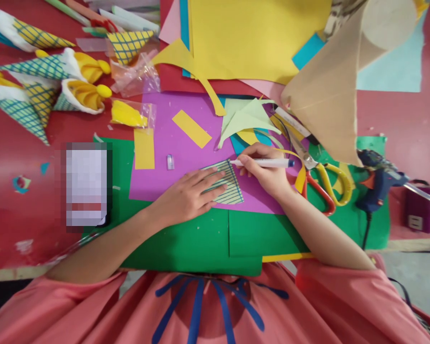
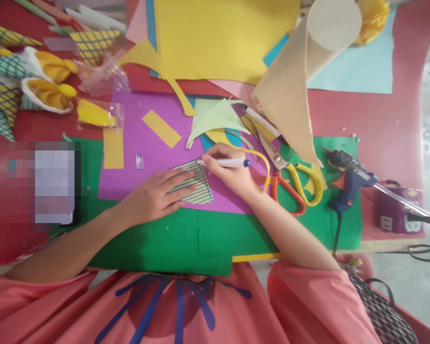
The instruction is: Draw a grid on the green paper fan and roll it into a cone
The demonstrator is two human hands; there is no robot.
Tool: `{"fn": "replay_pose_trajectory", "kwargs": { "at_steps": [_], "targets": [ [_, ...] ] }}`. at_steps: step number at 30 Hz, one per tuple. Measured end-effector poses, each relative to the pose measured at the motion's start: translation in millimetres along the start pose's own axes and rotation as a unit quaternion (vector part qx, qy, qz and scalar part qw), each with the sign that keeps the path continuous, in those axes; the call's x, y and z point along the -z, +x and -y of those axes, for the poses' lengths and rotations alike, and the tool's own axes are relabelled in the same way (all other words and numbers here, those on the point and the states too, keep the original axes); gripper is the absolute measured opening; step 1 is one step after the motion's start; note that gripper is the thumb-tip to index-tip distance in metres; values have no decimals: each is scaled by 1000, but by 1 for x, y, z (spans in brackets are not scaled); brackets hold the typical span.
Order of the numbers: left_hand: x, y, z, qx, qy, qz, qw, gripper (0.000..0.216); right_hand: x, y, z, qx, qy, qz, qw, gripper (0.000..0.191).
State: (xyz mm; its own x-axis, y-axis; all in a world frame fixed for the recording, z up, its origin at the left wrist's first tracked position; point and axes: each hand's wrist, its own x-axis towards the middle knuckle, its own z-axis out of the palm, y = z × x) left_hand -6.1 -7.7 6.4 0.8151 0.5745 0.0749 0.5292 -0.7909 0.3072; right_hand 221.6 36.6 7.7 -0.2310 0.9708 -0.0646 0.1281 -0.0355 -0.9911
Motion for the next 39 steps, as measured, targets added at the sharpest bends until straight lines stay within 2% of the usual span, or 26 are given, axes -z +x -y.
{"fn": "replay_pose_trajectory", "kwargs": {
  "at_steps": [9, 24, 30, 39],
  "targets": [
    [1, -1, 1, 5, -12, 9, 1000, 40, -1, 0, -3, 18, -81, 4, 997, 25],
    [1, 0, 1, 9, -18, 11, 1000, 41, -2, 2, -4, 32, -104, 9, 994, 24],
    [1, 0, 1, 5, -16, 9, 1000, 39, -1, 2, -2, 17, -89, 12, 996, 26],
    [1, 0, 1, -3, -11, 1, 1000, 38, -2, 3, -2, 29, -100, 17, 994, 21]
  ]
}}
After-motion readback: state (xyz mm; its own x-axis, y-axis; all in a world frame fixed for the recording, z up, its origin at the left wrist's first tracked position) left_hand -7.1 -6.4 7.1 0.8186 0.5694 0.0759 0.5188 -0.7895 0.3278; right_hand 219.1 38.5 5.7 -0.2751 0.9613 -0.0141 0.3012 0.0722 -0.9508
